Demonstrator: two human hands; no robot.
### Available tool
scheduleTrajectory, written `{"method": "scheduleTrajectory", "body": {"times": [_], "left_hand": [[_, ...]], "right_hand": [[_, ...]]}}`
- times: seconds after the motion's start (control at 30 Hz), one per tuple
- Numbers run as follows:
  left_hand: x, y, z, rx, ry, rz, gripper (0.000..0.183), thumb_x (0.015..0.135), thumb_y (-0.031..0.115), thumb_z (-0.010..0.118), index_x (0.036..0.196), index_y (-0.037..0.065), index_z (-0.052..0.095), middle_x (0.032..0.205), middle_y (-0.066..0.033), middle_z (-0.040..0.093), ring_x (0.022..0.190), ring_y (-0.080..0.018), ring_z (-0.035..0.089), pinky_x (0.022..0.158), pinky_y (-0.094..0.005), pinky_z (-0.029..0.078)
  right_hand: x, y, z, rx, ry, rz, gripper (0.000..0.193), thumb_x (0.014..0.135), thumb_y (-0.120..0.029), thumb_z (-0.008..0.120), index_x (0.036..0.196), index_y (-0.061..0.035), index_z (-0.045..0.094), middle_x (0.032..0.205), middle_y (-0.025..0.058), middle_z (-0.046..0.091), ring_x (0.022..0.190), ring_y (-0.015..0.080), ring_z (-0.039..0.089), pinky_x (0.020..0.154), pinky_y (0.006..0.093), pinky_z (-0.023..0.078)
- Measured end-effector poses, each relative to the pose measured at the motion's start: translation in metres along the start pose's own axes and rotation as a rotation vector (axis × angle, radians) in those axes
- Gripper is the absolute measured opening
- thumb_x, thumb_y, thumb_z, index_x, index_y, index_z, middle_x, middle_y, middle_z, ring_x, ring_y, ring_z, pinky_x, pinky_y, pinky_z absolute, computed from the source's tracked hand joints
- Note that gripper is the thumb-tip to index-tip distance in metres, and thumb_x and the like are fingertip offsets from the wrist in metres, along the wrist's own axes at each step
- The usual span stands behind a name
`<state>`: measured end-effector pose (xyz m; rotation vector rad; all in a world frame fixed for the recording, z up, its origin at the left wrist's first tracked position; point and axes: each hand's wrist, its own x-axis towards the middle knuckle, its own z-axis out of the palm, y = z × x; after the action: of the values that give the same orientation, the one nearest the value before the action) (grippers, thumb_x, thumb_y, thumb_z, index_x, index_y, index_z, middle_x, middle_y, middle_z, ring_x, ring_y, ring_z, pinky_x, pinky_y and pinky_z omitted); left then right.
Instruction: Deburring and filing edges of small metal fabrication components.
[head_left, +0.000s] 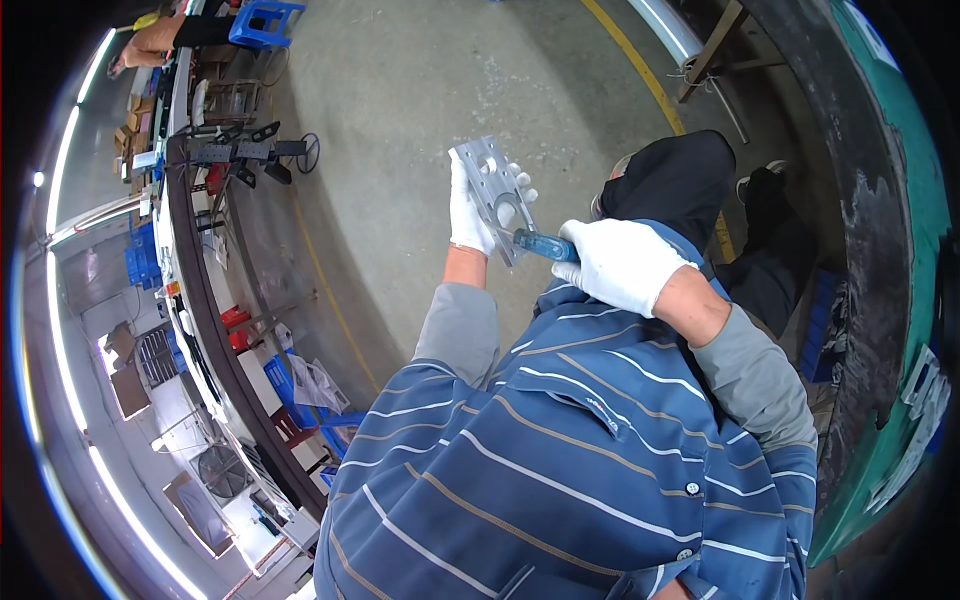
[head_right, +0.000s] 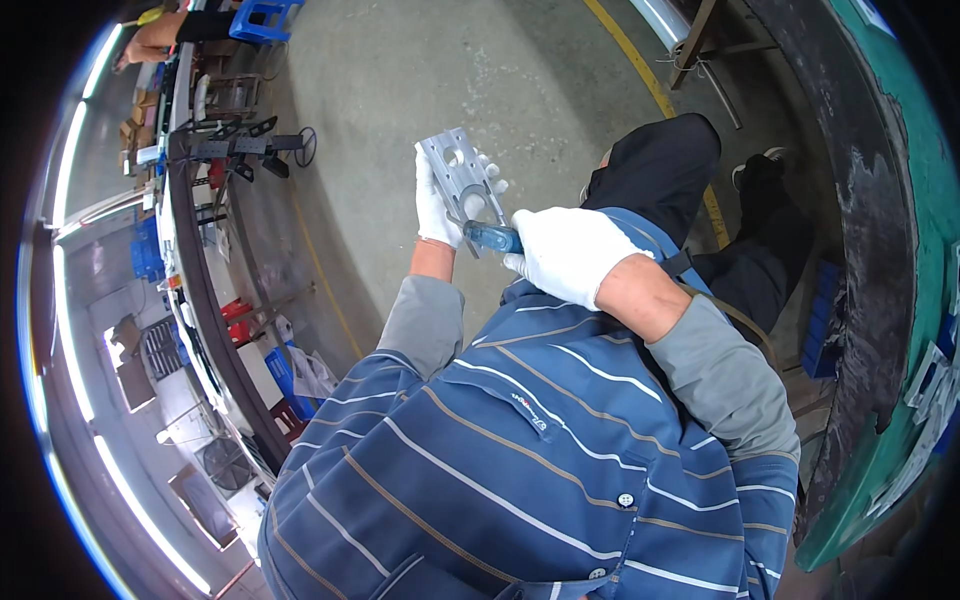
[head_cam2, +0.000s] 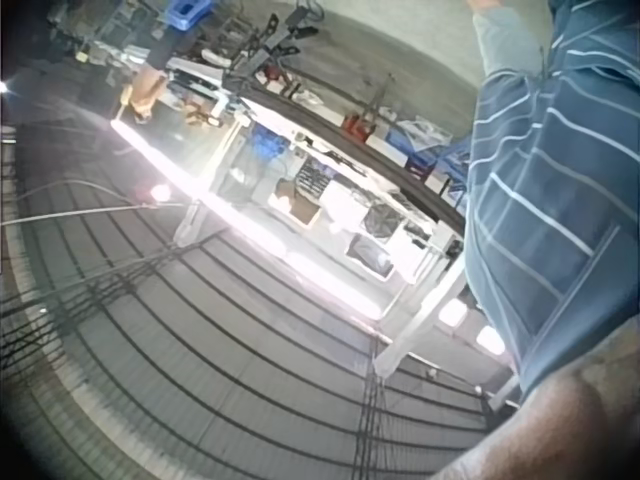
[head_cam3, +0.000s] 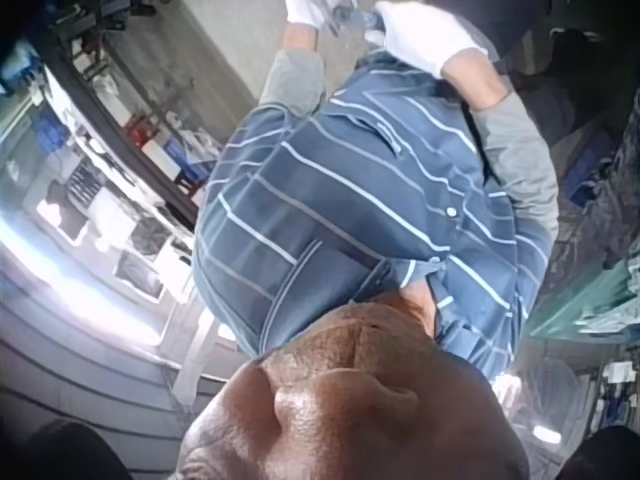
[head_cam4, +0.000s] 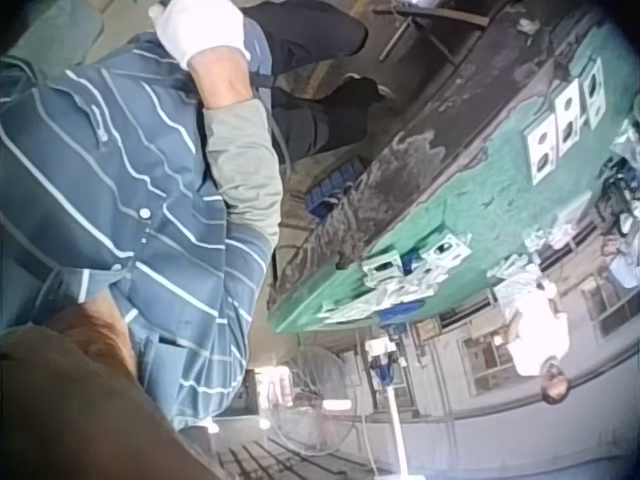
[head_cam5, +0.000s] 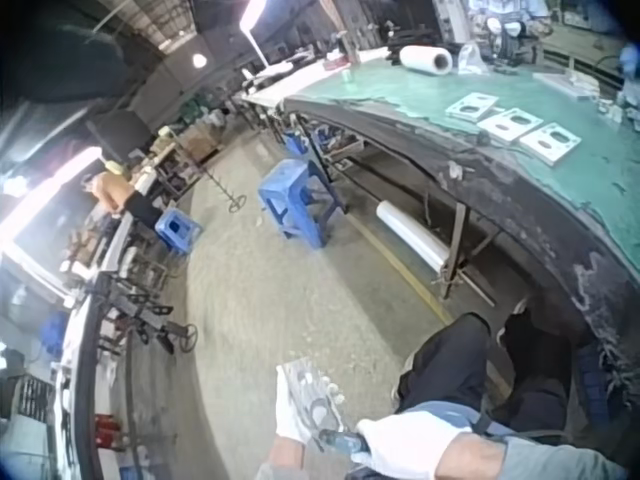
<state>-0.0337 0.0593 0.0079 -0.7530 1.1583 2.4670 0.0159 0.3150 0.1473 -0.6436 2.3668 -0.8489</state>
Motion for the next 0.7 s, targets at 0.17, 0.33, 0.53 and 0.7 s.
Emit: {"method": "scheduleTrajectory", "body": {"times": [0.17, 0.33, 0.53, 0.7], "left_hand": [[-0.008, -0.004, 0.012, -0.123, -0.020, -0.079, 0.091, 0.092, 0.087, 0.045, 0.135, 0.008, 0.059, 0.115, -0.0171, 0.068, 0.104, -0.0347, 0.070, 0.085, -0.0545, 0.061], [-0.015, -0.003, 0.004, -0.203, -0.042, -0.111, 0.097, 0.090, 0.089, 0.044, 0.139, 0.006, 0.057, 0.119, -0.0204, 0.067, 0.109, -0.0377, 0.069, 0.090, -0.0575, 0.059], [-0.023, 0.002, 0.000, -0.100, -0.018, -0.052, 0.102, 0.088, 0.091, 0.042, 0.144, 0.007, 0.055, 0.129, -0.0248, 0.066, 0.118, -0.0425, 0.067, 0.101, -0.0625, 0.055], [-0.015, 0.001, -0.015, -0.080, -0.016, -0.051, 0.107, 0.087, 0.094, 0.040, 0.150, 0.008, 0.049, 0.134, -0.0276, 0.064, 0.124, -0.0464, 0.064, 0.105, -0.0647, 0.053]], "right_hand": [[0.008, 0.001, -0.003, -0.043, 0.063, 0.024, 0.028, 0.103, -0.030, 0.063, 0.113, -0.0033, 0.067, 0.091, 0.0123, 0.074, 0.082, 0.0316, 0.073, 0.080, 0.0385, 0.057], [0.019, -0.008, -0.010, -0.026, 0.075, 0.063, 0.029, 0.102, -0.030, 0.064, 0.112, -0.0030, 0.067, 0.091, 0.0129, 0.075, 0.080, 0.0330, 0.073, 0.079, 0.0399, 0.057], [0.025, -0.002, -0.002, 0.012, 0.059, 0.079, 0.029, 0.101, -0.030, 0.065, 0.110, -0.0020, 0.067, 0.090, 0.0144, 0.076, 0.078, 0.0343, 0.073, 0.077, 0.0410, 0.058], [0.033, 0.009, -0.004, 0.063, 0.087, 0.157, 0.029, 0.101, -0.030, 0.065, 0.108, -0.0012, 0.068, 0.091, 0.0157, 0.076, 0.078, 0.0343, 0.074, 0.076, 0.0406, 0.058]]}}
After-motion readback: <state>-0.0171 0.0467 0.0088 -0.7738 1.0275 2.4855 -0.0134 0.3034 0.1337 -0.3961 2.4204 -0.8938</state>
